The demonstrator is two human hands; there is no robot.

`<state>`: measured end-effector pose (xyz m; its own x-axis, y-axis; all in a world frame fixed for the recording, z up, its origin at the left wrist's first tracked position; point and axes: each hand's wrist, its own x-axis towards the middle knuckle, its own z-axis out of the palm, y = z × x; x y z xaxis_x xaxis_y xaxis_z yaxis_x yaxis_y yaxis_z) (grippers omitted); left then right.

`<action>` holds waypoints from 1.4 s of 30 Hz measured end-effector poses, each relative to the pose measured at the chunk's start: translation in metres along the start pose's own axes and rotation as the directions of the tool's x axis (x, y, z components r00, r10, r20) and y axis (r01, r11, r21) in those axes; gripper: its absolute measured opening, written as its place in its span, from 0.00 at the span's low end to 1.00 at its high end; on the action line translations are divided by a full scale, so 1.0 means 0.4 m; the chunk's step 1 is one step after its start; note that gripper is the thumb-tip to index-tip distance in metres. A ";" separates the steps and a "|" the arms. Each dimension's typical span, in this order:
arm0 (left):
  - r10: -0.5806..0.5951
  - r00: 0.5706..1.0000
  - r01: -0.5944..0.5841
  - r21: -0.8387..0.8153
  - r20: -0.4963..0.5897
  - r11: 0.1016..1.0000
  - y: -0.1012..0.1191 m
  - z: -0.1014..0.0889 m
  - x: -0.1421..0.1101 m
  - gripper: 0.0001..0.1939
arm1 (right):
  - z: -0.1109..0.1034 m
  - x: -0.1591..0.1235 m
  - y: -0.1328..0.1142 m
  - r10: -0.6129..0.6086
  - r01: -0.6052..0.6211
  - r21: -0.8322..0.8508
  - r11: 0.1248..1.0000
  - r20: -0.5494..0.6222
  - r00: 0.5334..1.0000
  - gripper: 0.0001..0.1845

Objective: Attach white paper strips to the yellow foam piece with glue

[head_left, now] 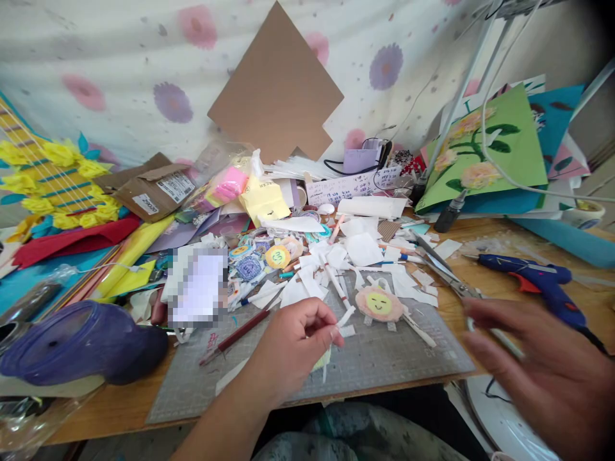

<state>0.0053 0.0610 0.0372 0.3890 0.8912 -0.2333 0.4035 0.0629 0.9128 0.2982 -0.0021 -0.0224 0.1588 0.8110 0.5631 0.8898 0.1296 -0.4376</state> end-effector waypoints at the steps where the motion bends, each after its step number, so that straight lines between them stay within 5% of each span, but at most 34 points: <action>1: -0.002 1.000 0.004 -0.071 0.020 0.997 0.002 0.004 -0.008 0.04 | 0.011 0.002 -0.062 -0.101 0.091 0.153 0.984 0.057 0.993 0.18; 3: 0.012 0.999 -0.004 -0.147 0.049 0.989 0.002 0.013 -0.024 0.04 | 0.041 0.007 -0.171 -0.203 0.117 0.440 0.890 0.153 0.967 0.19; 5: 0.027 0.996 -0.011 -0.179 0.083 0.984 -0.003 0.025 -0.041 0.04 | 0.069 0.008 -0.242 -0.191 -0.003 0.606 0.795 0.257 0.947 0.20; 9: -0.001 0.992 0.028 -0.216 0.123 0.976 -0.035 0.052 -0.076 0.05 | 0.097 -0.004 -0.283 -0.178 -0.118 0.645 0.755 0.374 0.910 0.04; 18: -0.195 0.980 0.201 -0.212 0.051 0.956 -0.096 0.103 -0.102 0.14 | 0.088 -0.038 -0.278 -0.302 0.204 0.554 0.807 0.090 0.949 0.07; 23: -0.176 0.980 0.198 -0.466 0.091 0.862 -0.100 0.136 -0.118 0.28 | 0.096 -0.076 -0.291 -0.425 0.321 0.570 0.757 0.057 0.903 0.07; 30: -0.158 0.986 0.145 -0.717 0.050 0.682 -0.138 0.149 -0.131 0.29 | 0.105 -0.080 -0.309 -0.528 0.473 0.473 0.743 -0.019 0.849 0.07; 33: -0.113 0.992 0.114 -0.718 0.049 0.687 -0.139 0.141 -0.139 0.28 | 0.112 -0.078 -0.325 -0.554 0.505 0.460 0.730 -0.035 0.832 0.06; 37: -0.077 0.997 0.076 -0.649 0.028 0.757 -0.122 0.119 -0.141 0.25 | 0.113 -0.077 -0.325 -0.540 0.440 0.554 0.707 0.020 0.841 0.05; 42: -0.041 0.988 0.115 -0.521 0.151 0.846 -0.113 0.110 -0.118 0.30 | 0.101 -0.073 -0.280 -0.459 0.148 0.724 0.673 0.252 0.852 0.15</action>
<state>0.0051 -0.0038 -0.0080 0.4930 0.8097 -0.3184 -0.0452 0.3893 0.9200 0.1765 -0.0172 -0.0180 -0.3812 0.7753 0.5035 0.3127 0.6207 -0.7190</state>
